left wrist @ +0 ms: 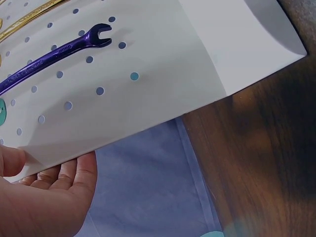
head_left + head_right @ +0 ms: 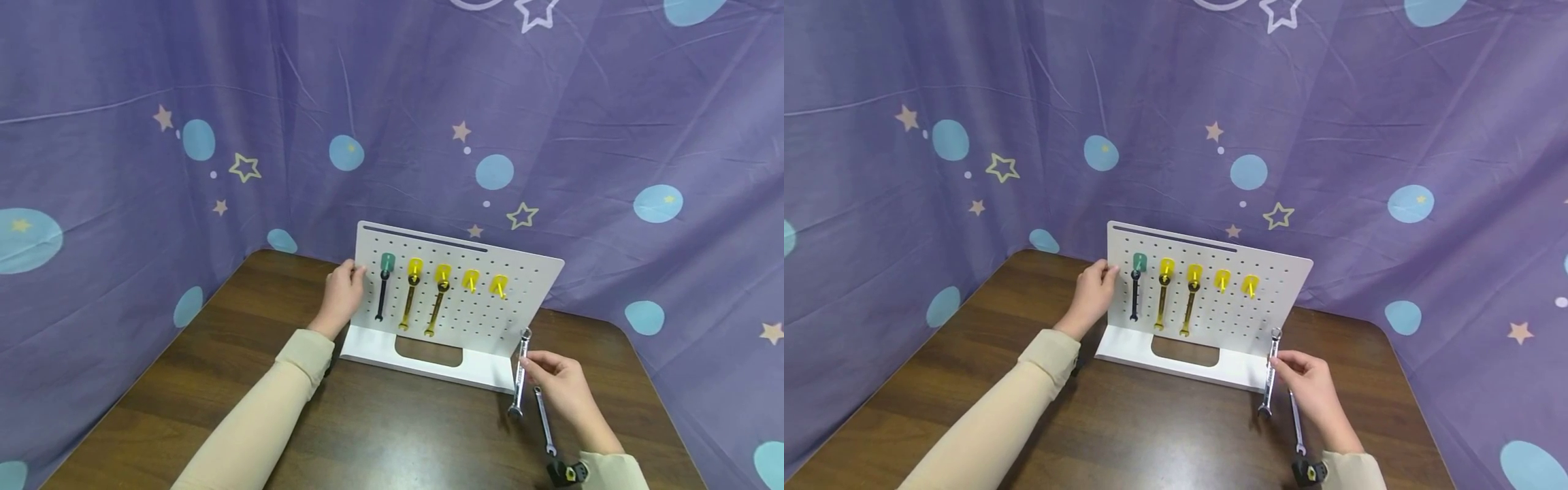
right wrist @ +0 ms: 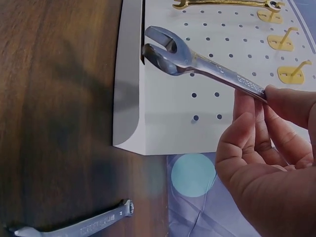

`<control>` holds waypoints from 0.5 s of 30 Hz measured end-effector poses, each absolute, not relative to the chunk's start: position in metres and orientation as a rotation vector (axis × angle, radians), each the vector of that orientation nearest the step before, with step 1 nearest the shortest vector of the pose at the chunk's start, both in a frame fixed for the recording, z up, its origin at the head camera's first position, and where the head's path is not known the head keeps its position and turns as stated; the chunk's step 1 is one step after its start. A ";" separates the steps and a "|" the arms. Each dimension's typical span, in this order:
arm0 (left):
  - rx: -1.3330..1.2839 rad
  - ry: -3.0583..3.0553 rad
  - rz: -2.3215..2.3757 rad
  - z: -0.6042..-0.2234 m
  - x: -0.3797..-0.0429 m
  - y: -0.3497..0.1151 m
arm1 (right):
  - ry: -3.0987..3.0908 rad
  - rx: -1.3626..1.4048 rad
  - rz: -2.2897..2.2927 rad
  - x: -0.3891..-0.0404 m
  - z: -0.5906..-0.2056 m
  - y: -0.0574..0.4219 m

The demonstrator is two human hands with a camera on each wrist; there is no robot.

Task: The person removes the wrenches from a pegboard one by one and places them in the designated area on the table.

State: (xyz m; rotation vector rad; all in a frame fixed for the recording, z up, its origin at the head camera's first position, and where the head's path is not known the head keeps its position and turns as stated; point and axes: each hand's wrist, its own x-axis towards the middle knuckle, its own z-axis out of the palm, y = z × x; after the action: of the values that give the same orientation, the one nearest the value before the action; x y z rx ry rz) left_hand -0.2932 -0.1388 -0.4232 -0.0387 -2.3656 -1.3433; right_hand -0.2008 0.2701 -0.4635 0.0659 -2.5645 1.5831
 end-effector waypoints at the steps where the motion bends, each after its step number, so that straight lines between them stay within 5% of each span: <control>1: -0.042 -2.366 -1.340 -0.423 -0.293 -0.139 | -2.569 0.062 1.580 -0.200 -0.464 0.271; 15: -0.047 -2.357 -1.326 -0.424 -0.293 -0.139 | -2.559 0.061 1.573 -0.196 -0.464 0.278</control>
State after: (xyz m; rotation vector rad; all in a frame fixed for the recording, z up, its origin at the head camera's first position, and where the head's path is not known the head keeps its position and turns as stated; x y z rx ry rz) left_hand -0.2931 -0.1388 -0.4241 -0.0469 -2.3574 -1.3264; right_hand -0.1960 0.2779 -0.4642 0.0613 -2.5591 1.5734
